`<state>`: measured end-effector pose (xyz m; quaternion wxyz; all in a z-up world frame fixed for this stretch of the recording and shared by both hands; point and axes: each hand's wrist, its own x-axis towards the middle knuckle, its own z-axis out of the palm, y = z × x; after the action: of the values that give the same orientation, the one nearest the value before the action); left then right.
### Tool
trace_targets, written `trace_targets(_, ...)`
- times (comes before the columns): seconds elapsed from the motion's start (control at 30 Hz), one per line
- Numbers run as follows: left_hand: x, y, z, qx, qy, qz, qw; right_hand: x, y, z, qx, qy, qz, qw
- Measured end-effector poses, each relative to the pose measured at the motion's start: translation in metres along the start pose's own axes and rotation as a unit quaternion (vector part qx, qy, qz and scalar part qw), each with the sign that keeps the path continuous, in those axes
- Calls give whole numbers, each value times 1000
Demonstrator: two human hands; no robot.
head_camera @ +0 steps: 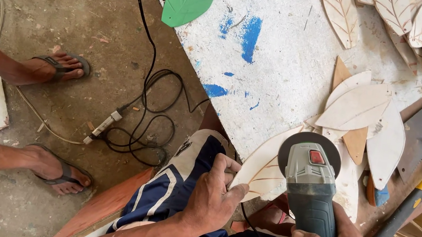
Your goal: Sanding the edges of leaf-shaped wooden cutouts using an angle grinder
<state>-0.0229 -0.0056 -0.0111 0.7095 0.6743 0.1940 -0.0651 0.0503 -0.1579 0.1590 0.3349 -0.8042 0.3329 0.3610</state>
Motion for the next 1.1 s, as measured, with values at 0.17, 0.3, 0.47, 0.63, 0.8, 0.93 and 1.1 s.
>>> trace_targets(0.17, 0, -4, -1, -8, -14, 3, 1000, -1, -13, 3, -29, 3, -5, 1000)
trace_targets(0.3, 0, -6, -5, 0, -33, 20, 999, -3, -25, 5, -44, 20, 28, 998)
trace_targets(0.47, 4, -4, -6, -14, -23, 27, 999, 11, -28, -1, -146, 32, -35, 988)
trace_targets(0.63, 0, 2, -9, -3, -25, 15, 1000, -1, -39, 6, -42, 43, -62, 996)
trace_targets(0.8, -4, -6, -10, 10, -49, 0, 999, -17, -15, -11, 36, 51, -55, 997)
trace_targets(0.93, 0, -8, -9, 46, -48, -3, 998, 24, 98, -51, -200, -38, -515, 832)
trace_targets(1.1, 6, -8, -1, 63, -22, 31, 997, -21, 23, -1, 103, 3, -12, 995)
